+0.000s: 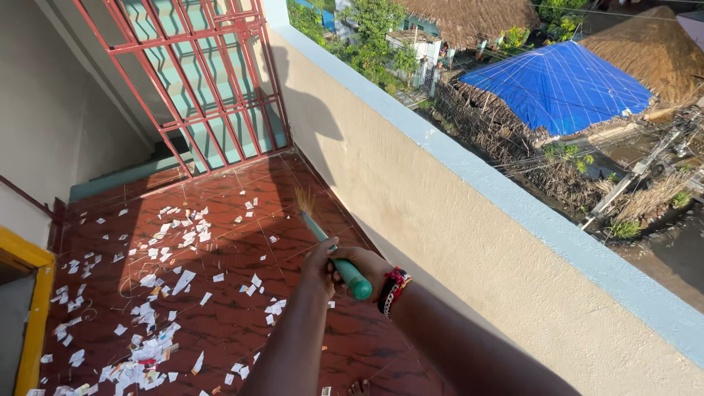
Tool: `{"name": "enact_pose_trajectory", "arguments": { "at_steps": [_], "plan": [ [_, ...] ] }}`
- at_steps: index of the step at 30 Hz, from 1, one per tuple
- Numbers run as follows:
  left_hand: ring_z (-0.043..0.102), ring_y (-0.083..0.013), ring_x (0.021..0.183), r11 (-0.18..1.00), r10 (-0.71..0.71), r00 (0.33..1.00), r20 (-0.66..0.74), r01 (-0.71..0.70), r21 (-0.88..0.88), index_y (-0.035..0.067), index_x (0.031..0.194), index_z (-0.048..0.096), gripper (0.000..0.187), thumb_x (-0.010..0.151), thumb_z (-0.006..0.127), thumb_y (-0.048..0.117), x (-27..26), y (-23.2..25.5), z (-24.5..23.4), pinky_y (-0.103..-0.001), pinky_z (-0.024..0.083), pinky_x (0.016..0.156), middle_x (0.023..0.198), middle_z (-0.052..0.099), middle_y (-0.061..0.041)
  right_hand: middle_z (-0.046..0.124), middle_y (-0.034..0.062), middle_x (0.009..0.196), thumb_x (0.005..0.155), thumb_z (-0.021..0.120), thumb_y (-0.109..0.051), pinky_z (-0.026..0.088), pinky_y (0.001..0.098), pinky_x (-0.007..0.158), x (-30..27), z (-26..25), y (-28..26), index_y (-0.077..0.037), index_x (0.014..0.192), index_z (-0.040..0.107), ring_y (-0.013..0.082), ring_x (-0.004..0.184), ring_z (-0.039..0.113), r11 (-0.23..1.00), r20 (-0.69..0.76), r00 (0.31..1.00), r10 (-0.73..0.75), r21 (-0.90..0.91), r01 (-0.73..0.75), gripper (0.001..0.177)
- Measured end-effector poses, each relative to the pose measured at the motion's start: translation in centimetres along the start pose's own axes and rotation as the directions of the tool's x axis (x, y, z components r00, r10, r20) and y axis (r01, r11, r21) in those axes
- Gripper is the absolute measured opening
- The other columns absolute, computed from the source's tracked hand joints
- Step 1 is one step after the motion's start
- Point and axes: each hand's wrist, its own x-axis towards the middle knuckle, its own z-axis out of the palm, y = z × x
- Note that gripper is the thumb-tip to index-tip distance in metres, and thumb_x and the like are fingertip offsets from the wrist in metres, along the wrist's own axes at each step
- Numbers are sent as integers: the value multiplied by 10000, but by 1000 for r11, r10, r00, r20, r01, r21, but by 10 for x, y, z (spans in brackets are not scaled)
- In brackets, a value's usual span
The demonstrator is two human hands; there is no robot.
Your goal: The person sweeps paper scraps across a tiled floor using a broom.
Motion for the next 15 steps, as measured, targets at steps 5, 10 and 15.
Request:
{"name": "enact_pose_trajectory", "arguments": {
  "at_steps": [5,10,15],
  "plan": [
    [415,-120,365,993,67,998,-17,-69,-101,120,920,515,271,886,751,246,55,3,-25,-305,360,315,592,505,-13,624,60,765,1014,569,-249,578,313,598,36,9,-9,-36,893,593,172,651,620,985,-63,986,157,80,-152,246],
    [404,-95,359,998,35,991,-130,-43,-54,172,1145,559,351,869,740,291,68,19,-11,-257,328,302,663,550,-7,603,38,722,1026,576,-194,526,273,534,76,-2,-21,-45,866,588,131,596,573,986,-134,980,147,104,-134,219],
    [399,-123,338,1000,3,995,-97,-5,-17,152,1076,600,308,868,720,346,77,48,1,-282,310,281,631,548,-20,531,41,634,974,598,-259,491,302,461,107,2,-36,-69,784,554,154,507,532,995,-240,966,96,-8,-100,273]
  ]
}}
